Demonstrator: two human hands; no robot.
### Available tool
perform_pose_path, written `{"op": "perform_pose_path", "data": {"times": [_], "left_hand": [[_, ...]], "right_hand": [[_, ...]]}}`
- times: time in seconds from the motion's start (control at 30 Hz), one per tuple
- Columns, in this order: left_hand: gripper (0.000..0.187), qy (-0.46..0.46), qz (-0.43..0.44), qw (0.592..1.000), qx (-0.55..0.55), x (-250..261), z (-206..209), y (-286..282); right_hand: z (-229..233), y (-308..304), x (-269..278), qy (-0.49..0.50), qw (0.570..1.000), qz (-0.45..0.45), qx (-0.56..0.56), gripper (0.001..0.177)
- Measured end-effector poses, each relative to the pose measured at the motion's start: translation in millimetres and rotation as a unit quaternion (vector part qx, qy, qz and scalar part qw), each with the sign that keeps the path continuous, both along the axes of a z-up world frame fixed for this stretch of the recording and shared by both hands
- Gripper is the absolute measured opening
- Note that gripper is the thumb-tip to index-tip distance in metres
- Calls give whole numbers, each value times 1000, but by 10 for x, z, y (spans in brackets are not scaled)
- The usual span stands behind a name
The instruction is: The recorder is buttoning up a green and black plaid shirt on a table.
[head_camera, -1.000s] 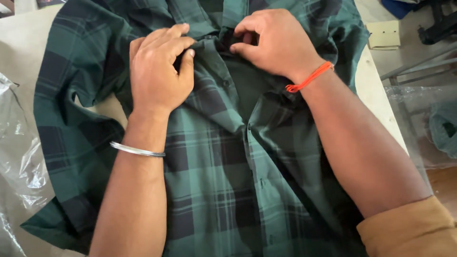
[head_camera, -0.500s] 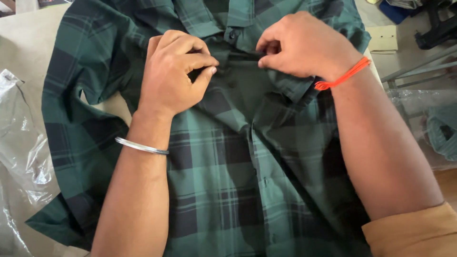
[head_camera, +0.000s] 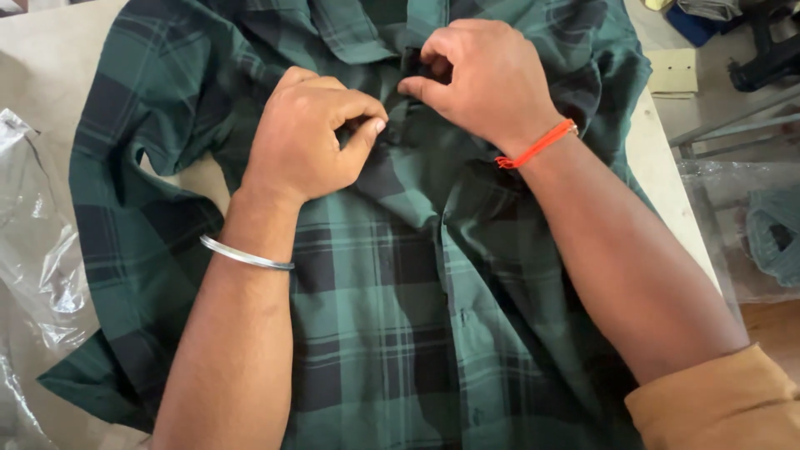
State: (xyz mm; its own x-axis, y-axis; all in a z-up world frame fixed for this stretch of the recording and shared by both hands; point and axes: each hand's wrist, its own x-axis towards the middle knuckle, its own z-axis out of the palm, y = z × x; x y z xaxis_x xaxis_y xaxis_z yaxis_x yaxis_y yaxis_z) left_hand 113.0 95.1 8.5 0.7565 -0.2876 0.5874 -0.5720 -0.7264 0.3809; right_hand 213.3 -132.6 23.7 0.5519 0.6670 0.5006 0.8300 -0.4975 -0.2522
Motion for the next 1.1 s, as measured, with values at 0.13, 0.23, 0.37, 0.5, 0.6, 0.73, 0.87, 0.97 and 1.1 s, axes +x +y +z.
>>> {"op": "perform_pose_path", "data": {"times": [0.13,0.23,0.37,0.5,0.6,0.73,0.87,0.97,1.1], "left_hand": [[5,29,-22,998,-58,36,-42,12],[5,30,-12,997,-65,32,-33,-2],[13,-19,26,997,-76,57,137,-30],[29,-17,86,994,-64,280,278,-148],[32,-55,61,997,-10,514,195,-173],[20,8,64,998,-10,641,45,-117],[19,-81,28,994,62,835,155,36],[21,17,23,999,23,1222,179,171],[29,148,62,984,-82,1543,116,138]], "right_hand": [[-113,25,34,2,1000,-28,10,20],[-168,29,77,-19,999,-20,21,12],[-245,32,166,-26,999,-30,36,12],[-232,62,124,-47,996,-32,73,11],[-195,-12,127,-40,997,22,61,13],[-134,-11,120,-16,991,37,127,7],[-34,33,105,16,985,37,169,7],[44,-10,99,-1,982,3,187,11],[183,-143,132,-132,965,-64,218,4]]}}
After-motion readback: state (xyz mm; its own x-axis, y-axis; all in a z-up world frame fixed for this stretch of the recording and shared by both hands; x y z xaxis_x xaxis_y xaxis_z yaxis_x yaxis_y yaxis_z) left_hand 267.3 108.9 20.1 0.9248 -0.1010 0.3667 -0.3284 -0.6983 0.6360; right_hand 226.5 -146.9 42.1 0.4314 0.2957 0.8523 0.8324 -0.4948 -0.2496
